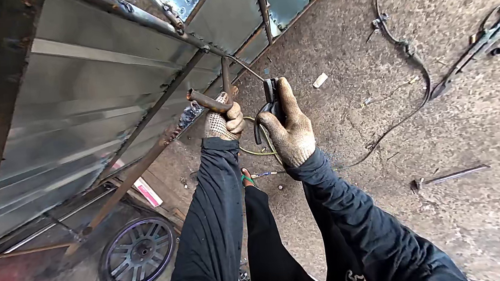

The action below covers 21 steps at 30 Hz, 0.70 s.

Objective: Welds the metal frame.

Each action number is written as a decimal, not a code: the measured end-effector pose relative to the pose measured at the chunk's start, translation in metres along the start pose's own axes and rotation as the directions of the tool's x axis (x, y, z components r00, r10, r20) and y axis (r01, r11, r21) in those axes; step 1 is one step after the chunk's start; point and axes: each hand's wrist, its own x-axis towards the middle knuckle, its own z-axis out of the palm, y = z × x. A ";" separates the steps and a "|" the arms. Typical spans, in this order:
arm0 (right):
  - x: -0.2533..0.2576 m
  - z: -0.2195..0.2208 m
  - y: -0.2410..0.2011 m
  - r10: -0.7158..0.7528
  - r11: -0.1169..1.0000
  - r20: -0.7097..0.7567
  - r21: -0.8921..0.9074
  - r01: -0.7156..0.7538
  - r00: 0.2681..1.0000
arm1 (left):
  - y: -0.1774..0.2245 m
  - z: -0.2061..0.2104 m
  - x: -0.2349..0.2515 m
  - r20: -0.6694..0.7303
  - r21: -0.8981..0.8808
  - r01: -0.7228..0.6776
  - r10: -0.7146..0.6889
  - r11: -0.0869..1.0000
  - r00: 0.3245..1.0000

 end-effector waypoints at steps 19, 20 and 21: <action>-0.006 -0.002 0.001 -0.026 1.000 0.011 0.003 0.026 1.000 | -0.007 0.003 0.001 -0.005 -0.059 0.001 -0.001 0.998 1.000; -0.007 -0.002 0.001 -0.020 1.000 0.010 0.001 0.020 1.000 | -0.007 0.004 0.002 -0.023 -0.041 -0.005 0.004 0.999 1.000; -0.007 -0.003 0.001 -0.014 1.000 0.008 0.004 0.014 1.000 | -0.007 0.003 0.002 -0.022 -0.041 -0.005 0.004 0.999 1.000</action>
